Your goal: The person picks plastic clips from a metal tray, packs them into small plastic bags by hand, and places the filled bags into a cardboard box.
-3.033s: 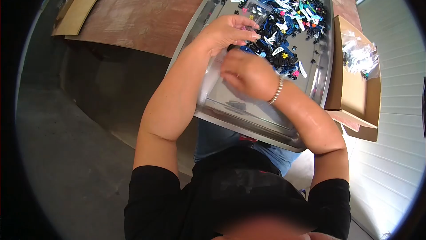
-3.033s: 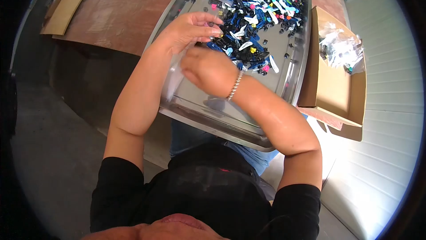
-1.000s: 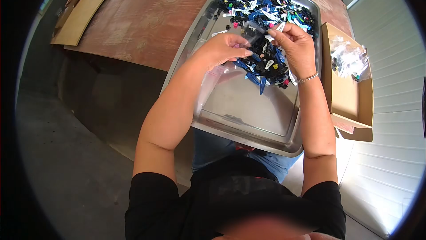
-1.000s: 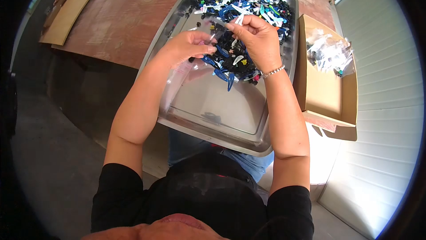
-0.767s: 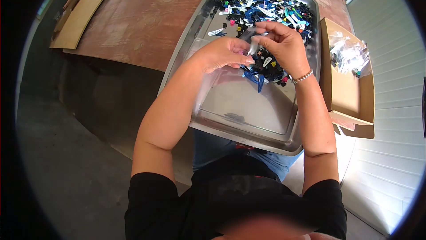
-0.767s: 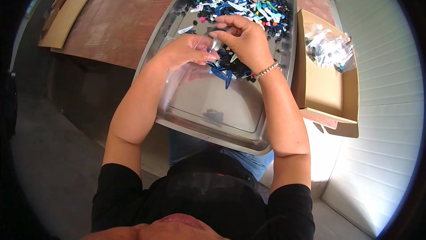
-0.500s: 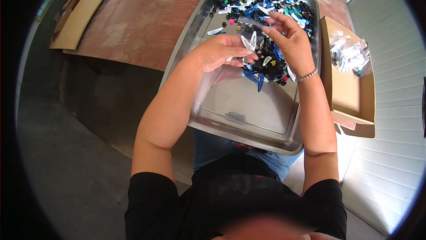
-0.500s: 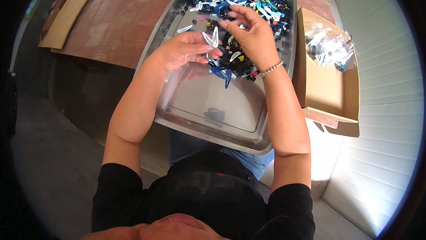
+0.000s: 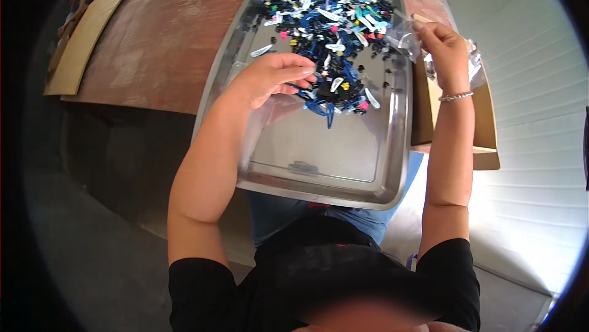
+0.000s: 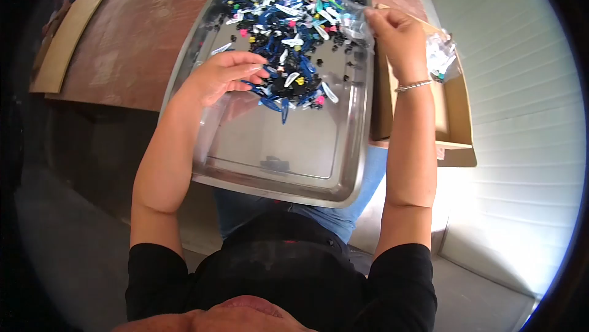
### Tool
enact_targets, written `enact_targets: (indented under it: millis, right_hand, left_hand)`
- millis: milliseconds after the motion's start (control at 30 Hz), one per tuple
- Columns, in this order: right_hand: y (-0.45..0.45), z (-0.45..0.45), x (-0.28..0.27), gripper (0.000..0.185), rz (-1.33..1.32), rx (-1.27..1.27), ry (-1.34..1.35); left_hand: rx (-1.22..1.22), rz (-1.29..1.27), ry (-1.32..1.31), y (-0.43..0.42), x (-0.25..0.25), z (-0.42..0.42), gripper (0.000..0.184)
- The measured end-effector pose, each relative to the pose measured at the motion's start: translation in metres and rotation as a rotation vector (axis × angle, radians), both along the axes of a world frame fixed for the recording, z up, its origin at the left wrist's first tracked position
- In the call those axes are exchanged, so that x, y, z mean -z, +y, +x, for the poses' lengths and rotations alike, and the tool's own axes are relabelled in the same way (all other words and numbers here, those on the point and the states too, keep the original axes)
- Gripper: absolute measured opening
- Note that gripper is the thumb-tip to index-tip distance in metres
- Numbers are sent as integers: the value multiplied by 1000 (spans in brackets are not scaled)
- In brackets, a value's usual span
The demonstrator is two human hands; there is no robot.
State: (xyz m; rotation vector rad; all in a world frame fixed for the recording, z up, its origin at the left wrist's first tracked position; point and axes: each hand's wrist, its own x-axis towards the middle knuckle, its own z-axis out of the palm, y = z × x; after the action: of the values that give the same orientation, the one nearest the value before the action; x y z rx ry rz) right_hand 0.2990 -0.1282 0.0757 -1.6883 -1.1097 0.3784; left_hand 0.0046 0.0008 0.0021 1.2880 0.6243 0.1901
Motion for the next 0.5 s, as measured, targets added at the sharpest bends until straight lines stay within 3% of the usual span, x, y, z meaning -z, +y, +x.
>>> enact_targets:
  millis: [167,367,500]
  right_hand:
    - [-34,41,-26,20,0,266,-4]
    - [-56,89,-15,20,19,317,29]
    - [-59,121,15,25,-182,272,76]
  left_hand:
    - [26,24,-21,-5,-2,1,32]
    - [20,75,18,-9,-6,2,35]
    - [15,62,35,-3,-1,1,35]
